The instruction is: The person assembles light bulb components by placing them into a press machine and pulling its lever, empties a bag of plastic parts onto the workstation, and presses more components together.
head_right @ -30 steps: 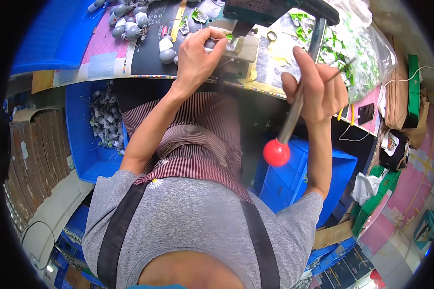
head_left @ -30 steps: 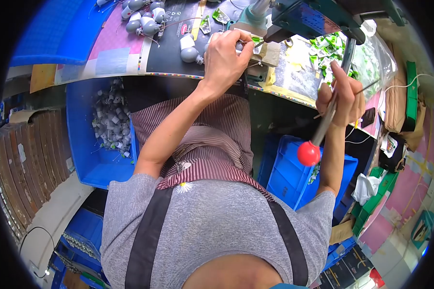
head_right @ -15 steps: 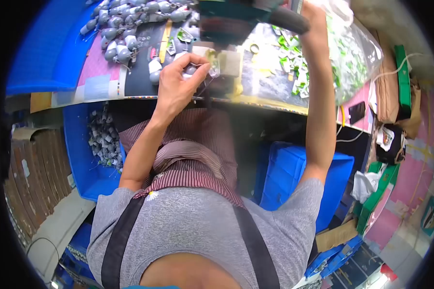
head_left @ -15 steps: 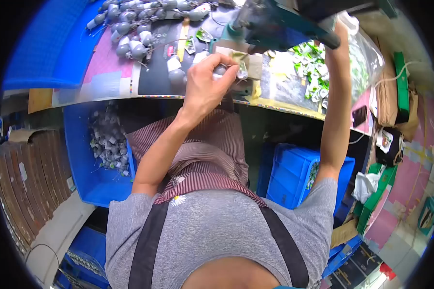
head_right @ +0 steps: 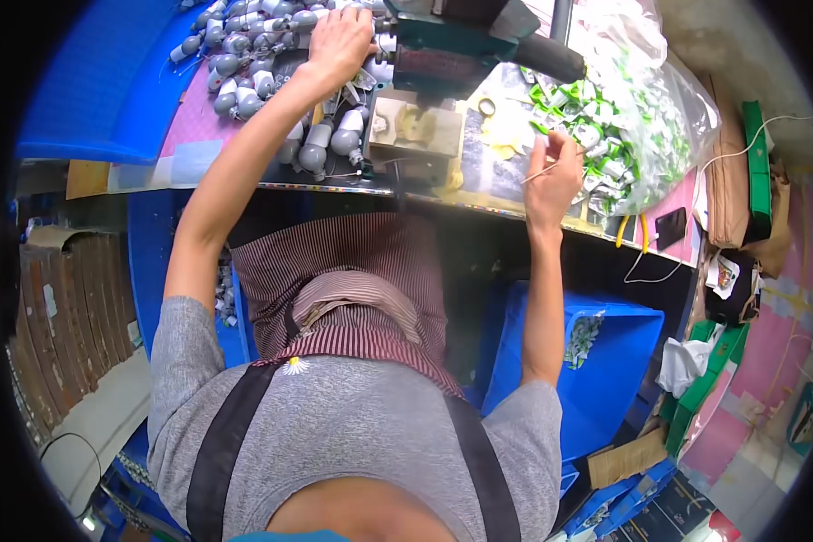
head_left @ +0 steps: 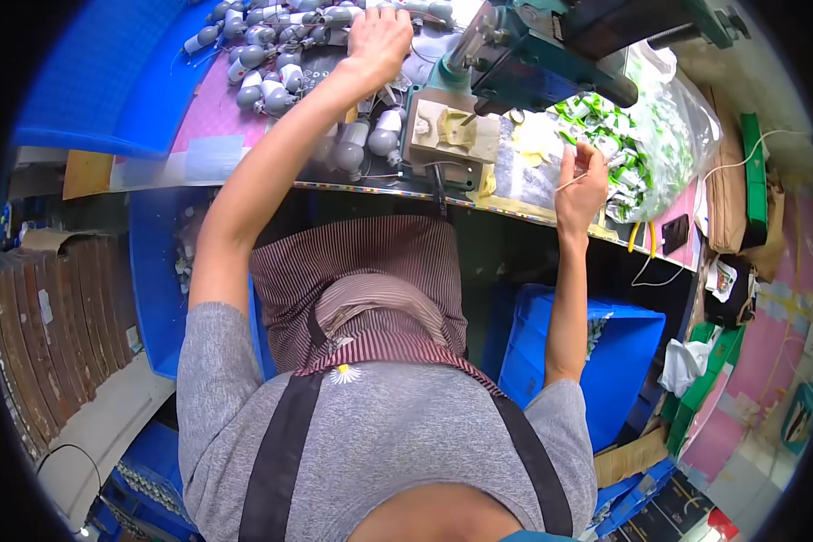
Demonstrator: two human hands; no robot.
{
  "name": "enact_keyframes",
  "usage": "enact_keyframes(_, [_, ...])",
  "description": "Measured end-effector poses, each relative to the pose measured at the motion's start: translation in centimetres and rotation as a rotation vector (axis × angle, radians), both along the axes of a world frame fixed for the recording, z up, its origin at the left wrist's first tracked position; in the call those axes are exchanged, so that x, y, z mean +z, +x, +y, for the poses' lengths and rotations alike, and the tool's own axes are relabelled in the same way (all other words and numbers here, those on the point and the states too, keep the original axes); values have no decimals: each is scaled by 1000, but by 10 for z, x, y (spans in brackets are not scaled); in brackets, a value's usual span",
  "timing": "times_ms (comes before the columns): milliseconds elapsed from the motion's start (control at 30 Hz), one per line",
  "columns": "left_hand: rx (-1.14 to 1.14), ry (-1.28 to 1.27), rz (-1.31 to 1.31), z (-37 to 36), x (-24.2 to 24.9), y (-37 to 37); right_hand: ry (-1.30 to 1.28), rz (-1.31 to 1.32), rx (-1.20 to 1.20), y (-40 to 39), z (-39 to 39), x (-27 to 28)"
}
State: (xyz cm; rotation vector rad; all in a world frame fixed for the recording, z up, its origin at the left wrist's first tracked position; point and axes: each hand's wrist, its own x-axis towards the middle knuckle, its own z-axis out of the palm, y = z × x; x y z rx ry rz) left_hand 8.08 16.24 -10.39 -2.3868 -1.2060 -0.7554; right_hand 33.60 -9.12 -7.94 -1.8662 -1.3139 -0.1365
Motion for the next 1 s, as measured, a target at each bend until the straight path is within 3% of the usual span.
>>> enact_keyframes(33, [47, -258, 93, 13, -3, 1, -39, -42, -16, -2, -3, 3])
enact_keyframes(67, [19, -175, 83, 14, -8, 0, 59, 593, 156, -28, 2, 10])
enact_keyframes(133, [49, -567, 38, 17, 19, -7, 55, 551, 264, -55, 1, 11])
enact_keyframes(200, [-216, -538, -276, 9, 43, -26, 170, 368, 361, -82, 4, 4])
enact_keyframes(267, [-65, -1040, -421, 8, 72, -50, 178, 82, 379, -106, 7, 12])
enact_keyframes(333, [-250, -1095, -950, 36, 54, -78, 232, 51, 377, -124, 15, 4])
enact_keyframes(367, [-509, -1219, -1262, 94, -4, -110, 232, 43, 398, -129, 21, -1])
enact_keyframes(400, [-499, -1357, -1642, 51, 43, -107, 232, 36, 417, -132, 25, -5])
enact_keyframes(467, [-750, -1214, -1971, 52, 46, -108, 195, -105, 427, -134, 27, 3])
enact_keyframes(567, [-990, -1409, -1847, 38, 68, -120, 152, -160, 423, -124, 23, 11])
enact_keyframes(667, [-1206, -1884, -1884, 33, 51, -125, 95, -88, 265, -97, 26, 15])
enact_keyframes(733, [-844, -1793, -1550, -28, 70, -104, 53, 400, 147, -74, 33, 24])
enact_keyframes(800, [-624, -1616, -1416, -82, 79, -78, 65, 648, 214, -41, 45, 8])
enact_keyframes(933, [-479, -1581, -1359, -137, 53, -53, -77, 742, 224, 1, 58, -12])
enact_keyframes(1000, [-409, -1462, -1319, -152, 45, -47, -45, 525, 173, -6, 63, -13])
